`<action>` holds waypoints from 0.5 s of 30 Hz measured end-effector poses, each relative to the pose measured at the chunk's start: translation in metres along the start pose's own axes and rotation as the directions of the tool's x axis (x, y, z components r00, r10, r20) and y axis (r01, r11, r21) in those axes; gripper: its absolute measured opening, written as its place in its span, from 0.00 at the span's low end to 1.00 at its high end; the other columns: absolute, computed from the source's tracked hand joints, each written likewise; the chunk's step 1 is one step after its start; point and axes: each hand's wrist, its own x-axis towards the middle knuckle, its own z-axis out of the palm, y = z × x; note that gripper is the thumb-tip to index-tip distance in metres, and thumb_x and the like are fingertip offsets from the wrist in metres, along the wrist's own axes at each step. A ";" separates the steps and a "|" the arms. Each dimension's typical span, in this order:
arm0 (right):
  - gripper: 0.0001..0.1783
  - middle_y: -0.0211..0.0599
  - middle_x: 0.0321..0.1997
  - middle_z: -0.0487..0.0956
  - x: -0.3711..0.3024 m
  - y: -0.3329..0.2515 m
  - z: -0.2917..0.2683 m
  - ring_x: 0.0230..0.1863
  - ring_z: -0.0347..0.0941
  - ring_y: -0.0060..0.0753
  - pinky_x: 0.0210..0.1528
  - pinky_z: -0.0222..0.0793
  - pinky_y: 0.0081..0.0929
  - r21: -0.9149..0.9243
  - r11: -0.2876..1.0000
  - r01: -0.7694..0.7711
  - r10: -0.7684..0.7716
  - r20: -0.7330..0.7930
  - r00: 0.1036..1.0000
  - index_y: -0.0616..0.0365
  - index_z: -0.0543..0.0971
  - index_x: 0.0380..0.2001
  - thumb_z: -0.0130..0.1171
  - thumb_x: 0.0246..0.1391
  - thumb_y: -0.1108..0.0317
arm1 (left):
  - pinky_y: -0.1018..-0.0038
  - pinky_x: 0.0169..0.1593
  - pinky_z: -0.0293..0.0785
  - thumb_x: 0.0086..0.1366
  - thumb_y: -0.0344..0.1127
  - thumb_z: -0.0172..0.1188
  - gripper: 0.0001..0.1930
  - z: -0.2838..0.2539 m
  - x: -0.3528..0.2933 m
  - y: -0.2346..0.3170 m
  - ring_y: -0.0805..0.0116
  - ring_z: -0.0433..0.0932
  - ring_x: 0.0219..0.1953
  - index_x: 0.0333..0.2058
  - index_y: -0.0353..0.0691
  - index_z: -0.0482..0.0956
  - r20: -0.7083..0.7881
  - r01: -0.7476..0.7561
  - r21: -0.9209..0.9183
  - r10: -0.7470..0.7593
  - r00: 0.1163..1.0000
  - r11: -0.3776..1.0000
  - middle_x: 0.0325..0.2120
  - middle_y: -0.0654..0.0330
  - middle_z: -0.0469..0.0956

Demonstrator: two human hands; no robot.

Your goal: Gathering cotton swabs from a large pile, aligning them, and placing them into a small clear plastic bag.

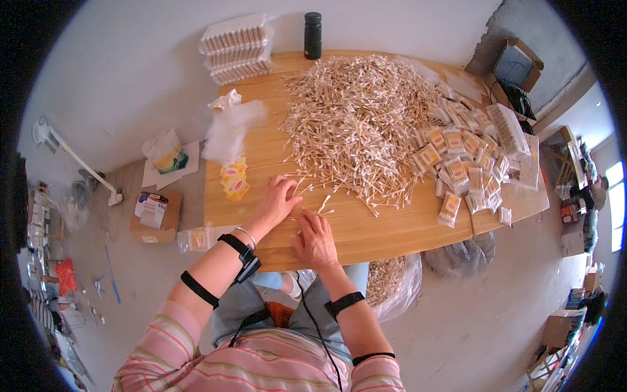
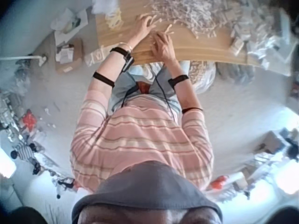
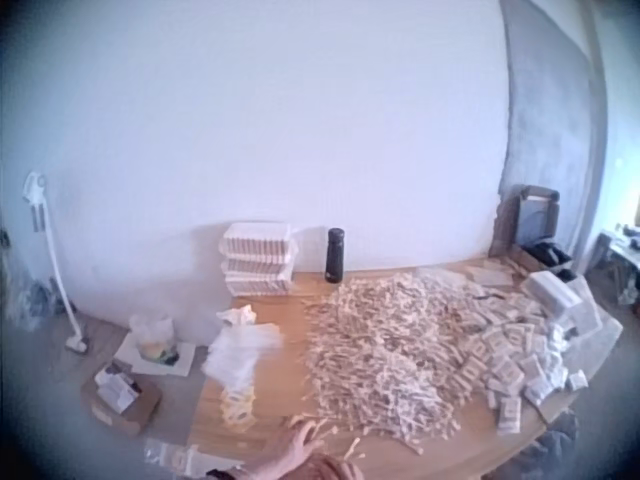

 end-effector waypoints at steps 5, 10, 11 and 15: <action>0.25 0.47 0.60 0.66 0.001 0.003 0.009 0.61 0.61 0.55 0.63 0.57 0.51 -0.117 0.989 -0.090 0.073 -0.138 0.988 0.62 0.73 0.51 0.56 0.46 0.71 | 0.62 0.46 0.71 0.56 0.29 0.64 0.05 0.010 -0.014 -0.026 0.52 0.73 0.42 0.32 0.38 0.79 -0.030 -0.092 -0.096 0.089 0.996 0.991 0.33 0.55 0.76; 0.21 0.49 0.59 0.68 0.006 0.002 0.011 0.63 0.59 0.57 0.67 0.53 0.53 -0.212 0.956 -0.202 0.142 -0.266 0.953 0.61 0.76 0.48 0.54 0.47 0.74 | 0.63 0.44 0.71 0.56 0.28 0.64 0.04 0.003 -0.052 -0.021 0.54 0.73 0.40 0.31 0.39 0.79 -0.060 -0.154 -0.060 0.151 0.987 0.986 0.30 0.56 0.76; 0.21 0.48 0.61 0.67 0.005 0.005 0.013 0.64 0.58 0.56 0.68 0.50 0.53 -0.220 0.956 -0.194 0.136 -0.255 0.957 0.59 0.76 0.49 0.54 0.48 0.72 | 0.63 0.45 0.71 0.55 0.29 0.64 0.06 0.003 -0.057 -0.020 0.54 0.73 0.41 0.33 0.39 0.79 -0.017 -0.128 -0.070 0.127 0.992 0.989 0.32 0.56 0.76; 0.14 0.49 0.56 0.70 0.006 0.001 0.015 0.62 0.60 0.59 0.66 0.55 0.53 -0.151 0.972 -0.179 0.128 -0.296 0.946 0.62 0.79 0.40 0.55 0.47 0.76 | 0.60 0.50 0.69 0.54 0.31 0.66 0.13 0.007 -0.042 -0.024 0.52 0.72 0.45 0.40 0.40 0.78 -0.144 -0.095 -0.086 0.082 0.986 0.992 0.39 0.55 0.74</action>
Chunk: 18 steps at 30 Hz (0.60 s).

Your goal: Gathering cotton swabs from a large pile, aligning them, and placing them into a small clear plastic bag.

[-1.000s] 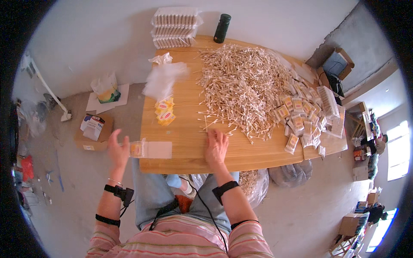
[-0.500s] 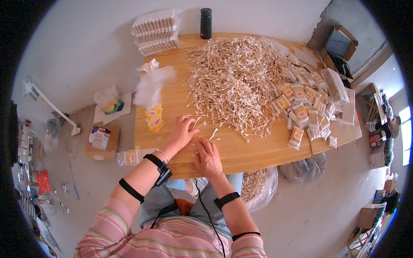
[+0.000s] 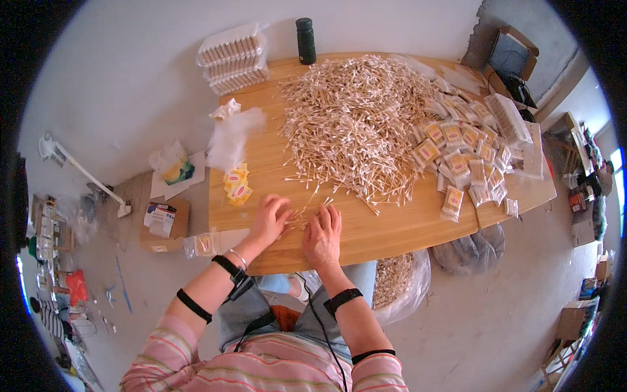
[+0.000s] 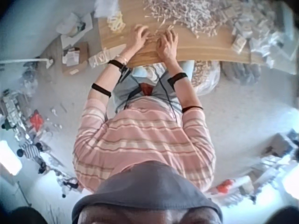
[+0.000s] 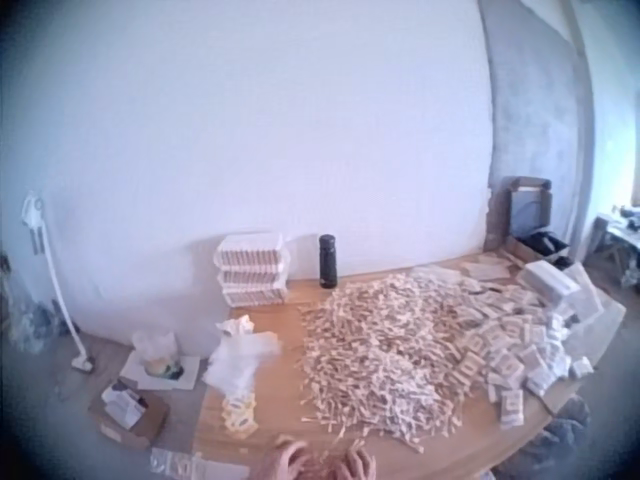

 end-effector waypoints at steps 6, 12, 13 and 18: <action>0.13 0.51 0.57 0.69 -0.002 0.004 0.002 0.62 0.60 0.59 0.65 0.57 0.53 0.079 0.997 -0.006 0.003 0.030 1.000 0.59 0.79 0.38 0.56 0.47 0.76 | 0.60 0.53 0.67 0.54 0.34 0.66 0.16 0.012 0.065 0.007 0.52 0.71 0.48 0.42 0.44 0.77 0.084 -0.074 0.100 0.065 0.994 0.992 0.42 0.55 0.73; 0.13 0.51 0.58 0.67 -0.002 0.000 0.002 0.64 0.58 0.58 0.66 0.55 0.54 0.069 0.998 -0.007 0.004 0.034 0.999 0.60 0.79 0.38 0.57 0.46 0.74 | 0.62 0.46 0.71 0.55 0.33 0.65 0.08 0.021 0.058 -0.013 0.54 0.74 0.40 0.34 0.42 0.78 0.113 -0.038 0.070 0.029 0.993 0.997 0.33 0.57 0.77; 0.13 0.51 0.58 0.67 -0.001 0.000 0.000 0.64 0.58 0.59 0.67 0.54 0.54 0.063 0.998 -0.010 0.007 0.043 0.999 0.60 0.79 0.38 0.57 0.46 0.74 | 0.62 0.46 0.71 0.55 0.33 0.65 0.08 0.018 0.053 -0.011 0.54 0.74 0.40 0.34 0.42 0.78 0.114 -0.036 0.072 0.028 0.993 0.997 0.33 0.57 0.77; 0.14 0.52 0.59 0.67 -0.001 0.004 -0.002 0.65 0.57 0.58 0.68 0.51 0.54 0.071 0.997 0.019 -0.023 0.059 0.998 0.59 0.78 0.40 0.56 0.47 0.73 | 0.62 0.40 0.72 0.56 0.30 0.64 0.05 -0.002 0.018 -0.002 0.55 0.75 0.36 0.31 0.40 0.78 0.060 0.034 0.031 -0.036 0.998 0.999 0.27 0.57 0.77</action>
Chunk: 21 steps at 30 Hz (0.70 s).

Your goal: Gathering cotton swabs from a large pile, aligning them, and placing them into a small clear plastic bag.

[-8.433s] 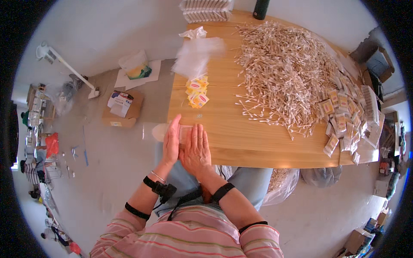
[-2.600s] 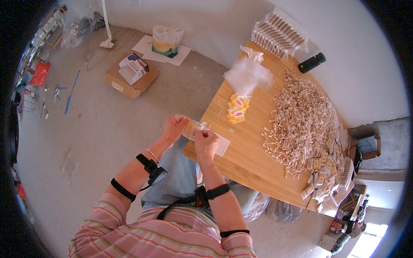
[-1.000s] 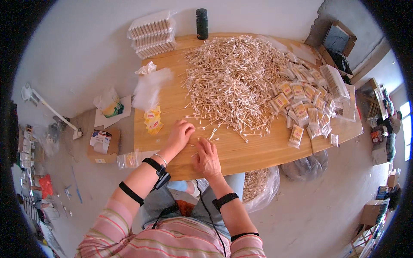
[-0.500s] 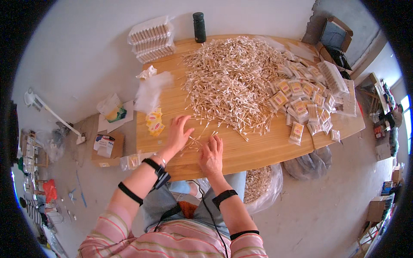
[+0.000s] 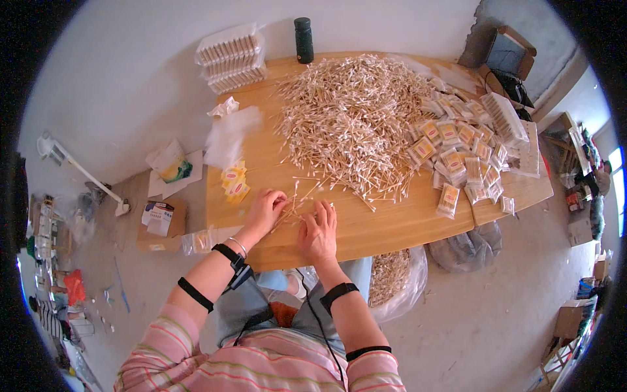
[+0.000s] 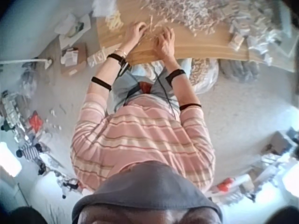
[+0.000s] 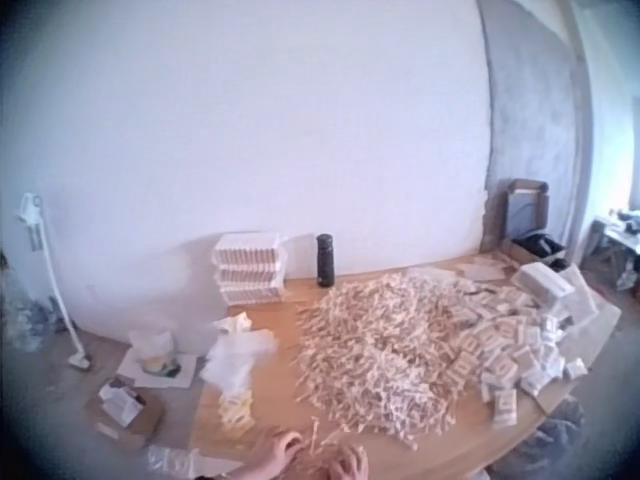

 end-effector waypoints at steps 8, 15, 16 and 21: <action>0.19 0.47 0.56 0.70 0.004 -0.007 -0.003 0.62 0.61 0.54 0.68 0.51 0.51 -0.056 0.997 0.049 -0.049 -0.004 0.999 0.57 0.76 0.46 0.56 0.48 0.72 | 0.61 0.53 0.67 0.57 0.33 0.64 0.16 -0.012 -0.056 0.018 0.50 0.70 0.50 0.44 0.39 0.77 -0.067 -0.058 0.089 0.064 0.996 0.994 0.46 0.52 0.73; 0.25 0.42 0.61 0.67 0.004 -0.008 -0.004 0.67 0.55 0.52 0.71 0.45 0.51 -0.073 0.997 0.028 -0.016 0.160 0.987 0.55 0.72 0.54 0.55 0.50 0.69 | 0.59 0.59 0.62 0.58 0.35 0.64 0.22 -0.008 -0.065 0.013 0.49 0.67 0.55 0.51 0.39 0.73 -0.069 -0.018 0.111 0.026 0.997 0.994 0.52 0.51 0.71; 0.26 0.42 0.62 0.67 0.004 -0.010 -0.005 0.67 0.54 0.52 0.71 0.45 0.51 -0.131 0.990 0.060 -0.043 0.129 0.991 0.54 0.72 0.55 0.55 0.50 0.69 | 0.59 0.59 0.62 0.58 0.35 0.64 0.22 -0.008 -0.065 0.013 0.49 0.67 0.55 0.51 0.39 0.73 -0.071 -0.013 0.107 0.021 0.997 0.994 0.52 0.51 0.71; 0.26 0.41 0.64 0.66 0.013 -0.007 -0.004 0.68 0.53 0.52 0.72 0.44 0.50 -0.211 0.959 0.191 -0.154 0.181 0.971 0.54 0.73 0.55 0.55 0.49 0.70 | 0.61 0.53 0.67 0.59 0.32 0.62 0.15 -0.005 -0.066 0.008 0.54 0.71 0.50 0.45 0.39 0.78 -0.113 -0.045 0.080 0.054 0.992 0.996 0.44 0.58 0.75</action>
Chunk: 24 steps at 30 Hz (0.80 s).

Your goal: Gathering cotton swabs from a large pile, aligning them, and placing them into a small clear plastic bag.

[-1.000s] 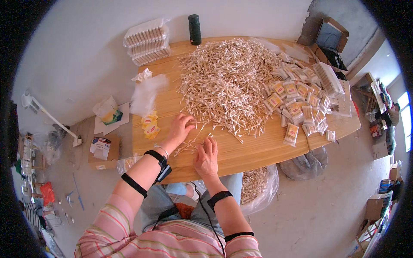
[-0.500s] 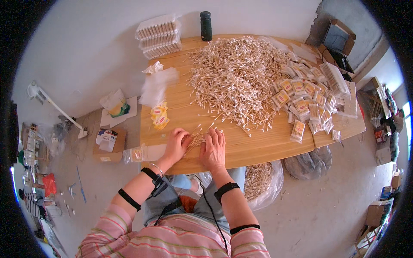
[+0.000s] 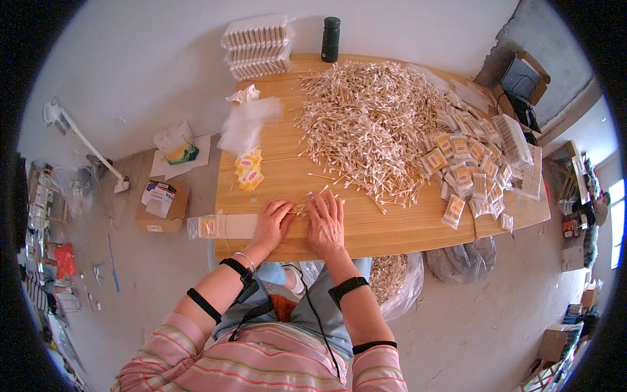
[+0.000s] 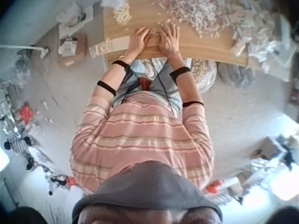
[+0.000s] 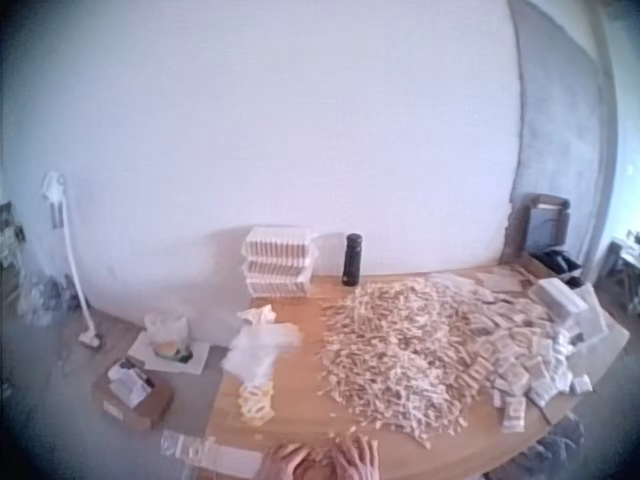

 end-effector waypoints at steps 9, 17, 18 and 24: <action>0.12 0.37 0.43 0.76 0.003 0.044 -0.002 0.51 0.68 0.49 0.56 0.64 0.45 0.206 0.979 -0.001 0.029 -0.130 0.991 0.55 0.81 0.36 0.62 0.43 0.76 | 0.61 0.47 0.72 0.55 0.26 0.63 0.08 0.000 0.001 0.001 0.52 0.73 0.42 0.35 0.39 0.80 -0.103 0.016 -0.067 -0.023 0.994 0.998 0.37 0.58 0.78; 0.08 0.34 0.40 0.75 0.019 0.059 0.007 0.47 0.67 0.45 0.53 0.61 0.43 0.128 0.976 -0.173 0.200 -0.239 0.950 0.53 0.82 0.35 0.63 0.49 0.72 | 0.64 0.46 0.71 0.54 0.30 0.64 0.05 0.001 -0.001 -0.004 0.57 0.74 0.41 0.31 0.41 0.79 -0.045 -0.102 -0.055 0.100 0.994 0.993 0.34 0.61 0.77; 0.08 0.32 0.40 0.75 0.021 0.058 0.010 0.48 0.67 0.44 0.53 0.60 0.43 0.111 0.968 -0.226 0.247 -0.231 0.941 0.51 0.82 0.35 0.63 0.49 0.70 | 0.64 0.47 0.71 0.54 0.30 0.64 0.05 0.002 -0.001 -0.004 0.57 0.74 0.41 0.31 0.41 0.79 -0.035 -0.121 -0.056 0.120 0.992 0.991 0.34 0.62 0.77; 0.08 0.29 0.40 0.75 0.040 0.034 0.023 0.48 0.66 0.42 0.54 0.58 0.44 0.116 0.958 -0.262 0.278 -0.157 0.948 0.46 0.83 0.35 0.64 0.49 0.66 | 0.66 0.47 0.71 0.55 0.30 0.62 0.05 -0.003 0.000 -0.001 0.57 0.73 0.42 0.32 0.41 0.79 0.008 -0.151 -0.114 0.152 0.988 0.982 0.35 0.62 0.77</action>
